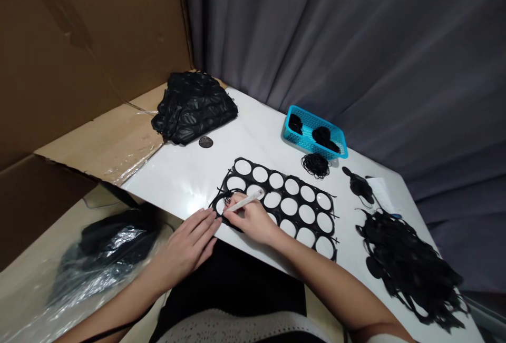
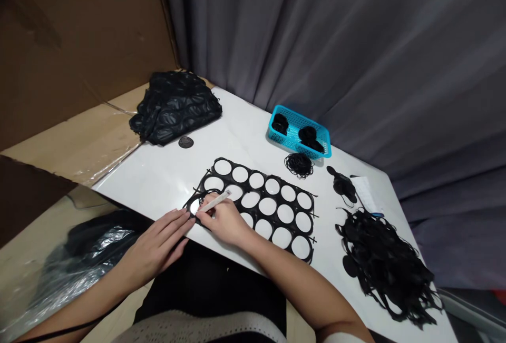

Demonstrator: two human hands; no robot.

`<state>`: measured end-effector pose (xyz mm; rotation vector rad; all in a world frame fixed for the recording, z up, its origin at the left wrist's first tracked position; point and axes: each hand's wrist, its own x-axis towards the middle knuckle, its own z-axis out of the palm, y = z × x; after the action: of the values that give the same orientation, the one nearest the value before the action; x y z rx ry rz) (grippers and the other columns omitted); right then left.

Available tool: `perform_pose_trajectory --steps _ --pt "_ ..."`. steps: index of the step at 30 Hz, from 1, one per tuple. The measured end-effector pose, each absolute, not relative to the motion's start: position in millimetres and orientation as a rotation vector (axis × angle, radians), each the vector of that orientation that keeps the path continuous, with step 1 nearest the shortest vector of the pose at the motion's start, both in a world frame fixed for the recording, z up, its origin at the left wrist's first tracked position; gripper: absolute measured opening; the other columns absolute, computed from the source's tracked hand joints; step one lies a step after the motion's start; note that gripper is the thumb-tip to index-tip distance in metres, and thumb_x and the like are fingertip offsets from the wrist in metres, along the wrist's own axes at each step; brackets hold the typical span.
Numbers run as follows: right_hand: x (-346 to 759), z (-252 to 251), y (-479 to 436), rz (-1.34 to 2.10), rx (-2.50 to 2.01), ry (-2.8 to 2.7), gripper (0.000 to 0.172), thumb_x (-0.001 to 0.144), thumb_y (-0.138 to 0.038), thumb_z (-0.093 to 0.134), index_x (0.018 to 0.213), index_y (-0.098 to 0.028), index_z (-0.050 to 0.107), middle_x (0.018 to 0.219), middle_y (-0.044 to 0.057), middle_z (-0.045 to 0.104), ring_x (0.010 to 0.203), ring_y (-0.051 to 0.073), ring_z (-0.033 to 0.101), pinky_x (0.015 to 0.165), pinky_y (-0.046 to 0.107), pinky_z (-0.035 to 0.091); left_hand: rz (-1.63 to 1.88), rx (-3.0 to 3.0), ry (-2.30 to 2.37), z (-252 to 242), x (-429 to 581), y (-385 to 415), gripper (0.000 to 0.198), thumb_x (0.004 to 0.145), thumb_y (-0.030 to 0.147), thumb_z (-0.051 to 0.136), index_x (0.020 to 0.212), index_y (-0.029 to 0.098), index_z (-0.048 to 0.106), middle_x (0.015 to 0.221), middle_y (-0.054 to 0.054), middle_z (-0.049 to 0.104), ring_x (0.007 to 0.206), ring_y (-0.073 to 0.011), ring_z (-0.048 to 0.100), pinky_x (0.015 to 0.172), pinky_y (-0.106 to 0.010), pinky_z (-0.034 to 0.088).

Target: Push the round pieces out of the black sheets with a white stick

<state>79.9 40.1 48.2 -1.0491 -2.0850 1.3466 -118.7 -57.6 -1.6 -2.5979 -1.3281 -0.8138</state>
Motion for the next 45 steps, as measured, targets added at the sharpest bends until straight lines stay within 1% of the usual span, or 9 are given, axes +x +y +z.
perform_pose_trajectory --steps 6,12,17,21,24,27,35,41,45 --pt "81.2 46.7 31.6 1.151 -0.985 -2.192 0.020 0.093 -0.016 0.057 0.075 -0.022 0.049 0.087 0.001 0.061 0.086 0.017 0.058 0.080 0.029 0.046 -0.840 -2.604 -1.341 -2.4 -119.1 -57.9 0.051 0.099 0.016 0.055 0.150 0.016 0.048 0.132 -0.011 0.067 0.126 -0.0281 0.060 0.108 -0.045 0.051" --pt "81.5 36.8 26.6 0.563 -0.737 -2.591 0.012 0.097 -0.013 0.047 0.091 -0.020 0.055 0.097 0.010 0.065 0.090 0.023 0.055 0.080 0.035 0.047 -0.836 -2.601 -1.328 -4.6 -120.3 -56.5 0.046 0.098 0.016 0.056 0.144 0.015 0.053 0.128 -0.011 0.069 0.125 -0.0278 0.061 0.109 -0.044 0.050" --pt "117.4 59.0 96.8 0.388 -1.227 -2.116 0.017 0.097 -0.018 0.046 0.082 -0.022 0.051 0.086 0.007 0.064 0.079 0.021 0.058 0.076 0.034 0.048 -0.836 -2.579 -1.267 -2.2 -125.0 -52.8 0.039 0.097 0.015 0.058 0.136 0.012 0.059 0.125 -0.011 0.070 0.123 -0.0273 0.061 0.108 -0.043 0.049" --pt "176.6 81.2 136.7 0.635 -1.394 -1.677 0.018 0.090 -0.032 0.058 0.076 -0.022 0.052 0.079 0.002 0.064 0.067 0.017 0.060 0.066 0.031 0.052 -0.886 -2.602 -1.205 5.4 -132.2 -43.0 0.032 0.098 0.022 0.057 0.129 0.018 0.062 0.118 -0.008 0.072 0.113 -0.0255 0.065 0.101 -0.041 0.050" --pt "216.3 82.4 133.4 1.175 -1.357 -1.374 0.027 0.078 -0.037 0.072 0.074 -0.022 0.050 0.078 0.003 0.066 0.073 0.019 0.068 0.055 0.025 0.053 -0.949 -2.655 -1.317 11.2 -137.3 -22.1 0.019 0.099 0.031 0.055 0.111 0.024 0.067 0.104 -0.004 0.071 0.097 -0.0226 0.067 0.085 -0.036 0.053" --pt "247.7 76.7 126.4 1.499 -1.289 -1.146 0.039 0.069 -0.039 0.083 0.075 -0.021 0.049 0.081 0.005 0.069 0.082 0.022 0.073 0.050 0.021 0.054 -1.015 -2.619 -1.578 15.2 -139.6 14.2 0.025 0.099 0.044 0.051 0.105 0.025 0.066 0.099 -0.005 0.068 0.089 -0.0228 0.066 0.077 -0.034 0.053" --pt "311.1 90.7 182.3 0.654 -1.593 -1.358 0.015 0.084 -0.028 0.059 0.073 -0.022 0.050 0.078 0.005 0.067 0.087 0.022 0.069 0.073 0.033 0.059 -0.642 -2.534 -1.764 26.8 -122.8 121.8 0.047 0.099 0.056 0.036 0.113 0.020 0.062 0.095 -0.012 0.062 0.087 -0.0314 0.062 0.075 -0.041 0.049" --pt "281.0 76.6 220.1 0.524 -1.675 -1.614 0.022 0.073 -0.013 0.062 0.060 -0.023 0.047 0.076 0.009 0.066 0.093 0.027 0.065 0.090 0.038 0.049 -0.489 -2.472 -1.720 29.8 -94.7 162.9 0.037 0.096 0.047 0.039 0.092 0.018 0.062 0.088 -0.013 0.059 0.080 -0.0310 0.056 0.070 -0.042 0.047" --pt "275.6 78.3 212.8 0.472 -1.637 -1.713 0.018 0.078 -0.017 0.059 0.064 -0.022 0.049 0.086 0.009 0.066 0.098 0.024 0.061 0.095 0.037 0.045 -0.429 -2.479 -1.698 29.6 -88.3 169.9 0.033 0.099 0.036 0.035 0.089 0.018 0.060 0.087 -0.012 0.058 0.080 -0.0290 0.054 0.069 -0.040 0.045"
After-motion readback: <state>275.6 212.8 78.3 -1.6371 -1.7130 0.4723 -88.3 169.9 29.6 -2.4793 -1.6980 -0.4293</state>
